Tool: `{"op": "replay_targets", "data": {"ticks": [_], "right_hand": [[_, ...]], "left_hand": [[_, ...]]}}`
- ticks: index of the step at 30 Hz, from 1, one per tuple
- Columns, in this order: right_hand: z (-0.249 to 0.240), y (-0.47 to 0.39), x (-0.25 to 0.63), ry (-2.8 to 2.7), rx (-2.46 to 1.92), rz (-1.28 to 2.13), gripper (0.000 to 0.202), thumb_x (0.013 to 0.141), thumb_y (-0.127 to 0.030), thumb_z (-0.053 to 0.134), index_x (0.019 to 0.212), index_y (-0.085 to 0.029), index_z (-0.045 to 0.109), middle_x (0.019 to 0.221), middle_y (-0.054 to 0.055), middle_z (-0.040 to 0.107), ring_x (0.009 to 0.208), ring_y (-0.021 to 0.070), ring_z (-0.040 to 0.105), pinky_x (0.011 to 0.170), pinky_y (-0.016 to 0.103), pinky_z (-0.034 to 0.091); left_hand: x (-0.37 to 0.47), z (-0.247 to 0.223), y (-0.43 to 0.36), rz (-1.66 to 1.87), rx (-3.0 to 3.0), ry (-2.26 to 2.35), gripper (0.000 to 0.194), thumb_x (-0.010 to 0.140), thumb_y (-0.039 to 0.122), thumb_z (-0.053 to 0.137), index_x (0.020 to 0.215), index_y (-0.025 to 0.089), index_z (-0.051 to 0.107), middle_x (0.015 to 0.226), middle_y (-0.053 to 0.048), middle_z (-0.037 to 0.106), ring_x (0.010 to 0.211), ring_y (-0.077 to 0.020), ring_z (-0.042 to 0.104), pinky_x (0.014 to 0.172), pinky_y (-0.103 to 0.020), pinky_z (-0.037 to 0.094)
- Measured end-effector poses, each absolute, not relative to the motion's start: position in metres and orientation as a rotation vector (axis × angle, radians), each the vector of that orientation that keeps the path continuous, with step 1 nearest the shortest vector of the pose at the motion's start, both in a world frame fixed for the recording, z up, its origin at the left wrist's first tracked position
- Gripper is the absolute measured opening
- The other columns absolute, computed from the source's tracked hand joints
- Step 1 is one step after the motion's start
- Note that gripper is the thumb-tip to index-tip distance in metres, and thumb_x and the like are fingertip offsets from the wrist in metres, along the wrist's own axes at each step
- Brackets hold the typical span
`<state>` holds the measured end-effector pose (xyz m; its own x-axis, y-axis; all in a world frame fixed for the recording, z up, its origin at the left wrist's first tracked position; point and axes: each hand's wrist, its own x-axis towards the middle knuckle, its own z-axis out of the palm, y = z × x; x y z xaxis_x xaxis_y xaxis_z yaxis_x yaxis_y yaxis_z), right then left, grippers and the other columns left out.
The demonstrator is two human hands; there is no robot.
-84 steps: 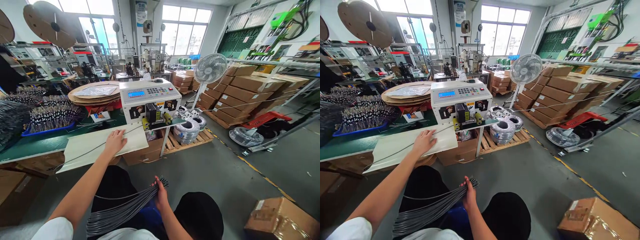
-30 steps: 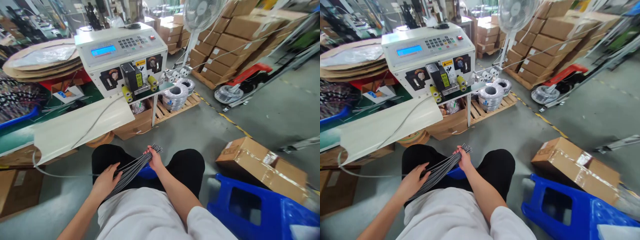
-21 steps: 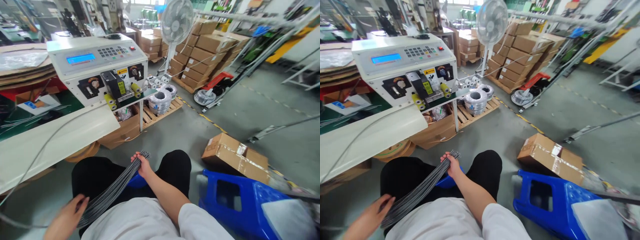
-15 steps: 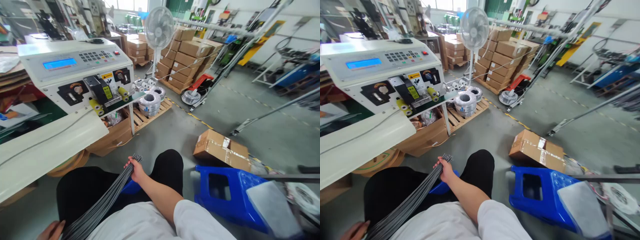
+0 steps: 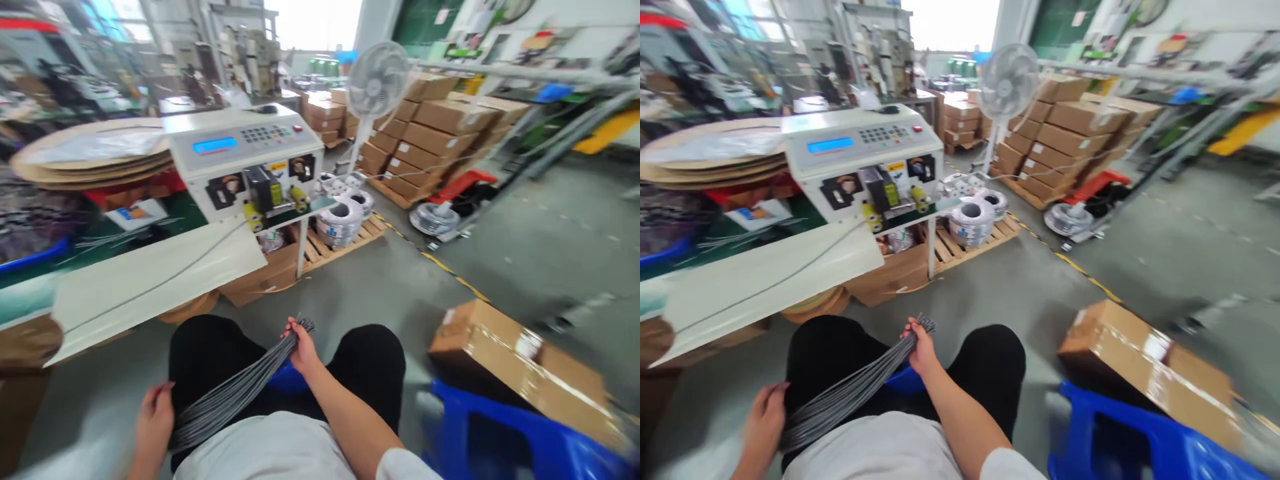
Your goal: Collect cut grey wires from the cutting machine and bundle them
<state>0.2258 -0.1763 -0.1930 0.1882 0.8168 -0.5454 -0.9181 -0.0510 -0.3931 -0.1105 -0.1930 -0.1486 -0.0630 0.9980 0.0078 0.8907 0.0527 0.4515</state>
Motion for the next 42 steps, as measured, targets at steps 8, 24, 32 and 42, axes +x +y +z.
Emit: {"op": "replay_targets", "data": {"ticks": [8, 24, 32, 42], "right_hand": [[-0.191, -0.176, 0.225, 0.091, -0.863, 1.465, 0.029, 0.064, -0.030, 0.081, 0.089, -0.027, 0.067, 0.069, -0.004, 0.065, 0.072, 0.0182, 0.067, 0.074, 0.037, 0.059], [-0.191, -0.180, 0.235, -0.003, -0.902, 1.457, 0.025, 0.068, -0.034, 0.079, 0.090, -0.030, 0.068, 0.069, -0.006, 0.066, 0.072, 0.0172, 0.069, 0.078, 0.036, 0.060], [-0.178, -0.172, 0.228, 0.042, -0.815, 1.494, 0.027, 0.066, -0.028, 0.080, 0.090, -0.024, 0.069, 0.069, -0.004, 0.067, 0.073, 0.0178, 0.068, 0.078, 0.035, 0.058], [-0.175, -0.175, 0.225, 0.047, -0.844, 1.460, 0.027, 0.071, -0.025, 0.075, 0.097, -0.019, 0.071, 0.102, 0.005, 0.076, 0.094, 0.0214, 0.071, 0.079, 0.032, 0.058]], "left_hand": [[-0.013, -0.029, -0.092, 0.900, 2.566, 1.497, 0.022, 0.091, 0.026, 0.049, 0.107, 0.023, 0.064, 0.103, -0.007, 0.065, 0.102, -0.0225, 0.057, 0.095, -0.039, 0.044], [0.011, 0.020, 0.014, 0.570, 2.513, 1.920, 0.030, 0.098, 0.039, 0.039, 0.102, 0.021, 0.063, 0.092, -0.008, 0.068, 0.089, -0.0227, 0.061, 0.071, -0.031, 0.044], [0.019, -0.001, -0.126, 0.608, 2.367, 1.310, 0.036, 0.101, 0.039, 0.034, 0.107, 0.023, 0.066, 0.098, -0.003, 0.074, 0.087, -0.0147, 0.068, 0.077, -0.025, 0.049], [0.043, -0.086, -0.159, -0.018, 2.409, 1.370, 0.042, 0.102, 0.042, 0.029, 0.105, 0.024, 0.067, 0.091, -0.005, 0.073, 0.082, -0.0159, 0.067, 0.067, -0.026, 0.044]]}}
